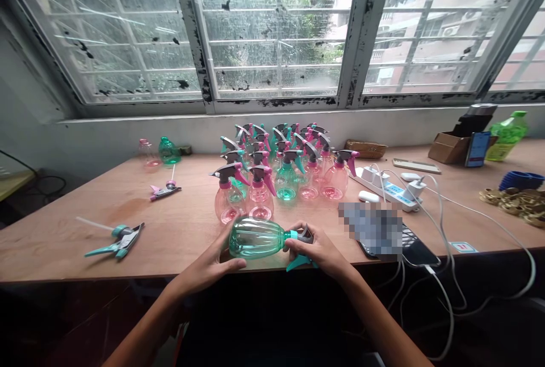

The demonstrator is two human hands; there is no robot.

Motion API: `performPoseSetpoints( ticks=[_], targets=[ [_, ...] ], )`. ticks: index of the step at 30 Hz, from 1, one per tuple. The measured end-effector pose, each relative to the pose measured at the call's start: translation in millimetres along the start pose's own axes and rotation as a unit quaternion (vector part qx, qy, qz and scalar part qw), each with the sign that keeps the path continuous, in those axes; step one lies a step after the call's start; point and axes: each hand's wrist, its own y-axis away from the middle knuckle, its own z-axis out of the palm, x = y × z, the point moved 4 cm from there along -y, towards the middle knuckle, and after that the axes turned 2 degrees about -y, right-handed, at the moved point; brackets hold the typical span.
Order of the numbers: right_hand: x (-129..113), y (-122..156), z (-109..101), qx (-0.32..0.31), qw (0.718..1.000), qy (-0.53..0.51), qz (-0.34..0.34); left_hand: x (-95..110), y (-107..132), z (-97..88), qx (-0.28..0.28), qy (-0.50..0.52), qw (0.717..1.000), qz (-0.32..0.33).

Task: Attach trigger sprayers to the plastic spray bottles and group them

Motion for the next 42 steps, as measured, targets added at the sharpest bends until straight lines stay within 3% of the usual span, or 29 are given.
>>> performPoseSetpoints(
  ticks=[7,13,21,25,29,37,42],
  targets=[
    [0.4,-0.5,-0.5,0.01,1.0,-0.02,-0.001,-2.8,-0.9,5.1,0.008,0.068,0.996,0.048],
    [2.0,-0.2,-0.2,0.008,1.0,-0.013,0.003,1.0,-0.7,5.5,-0.021,0.163,0.986,-0.002],
    [-1.8,-0.4,1.2,0.013,1.0,-0.015,0.003,-2.1,-1.4,5.2,-0.013,0.089,0.994,0.059],
    [-1.1,-0.6,0.8,0.009,1.0,-0.01,0.004,2.4,-0.6,4.1,-0.014,0.071,0.996,0.044],
    [-0.6,-0.5,0.9,0.008,1.0,-0.009,0.006,1.8,-0.8,4.7,-0.027,0.114,0.993,0.003],
    [-3.9,0.3,2.2,0.009,1.0,-0.006,0.002,-5.7,-3.2,6.2,-0.002,0.079,0.995,0.063],
    [-6.0,0.6,3.5,0.005,1.0,0.002,0.009,0.5,-2.0,5.8,-0.011,0.067,0.997,0.03]
  ],
)
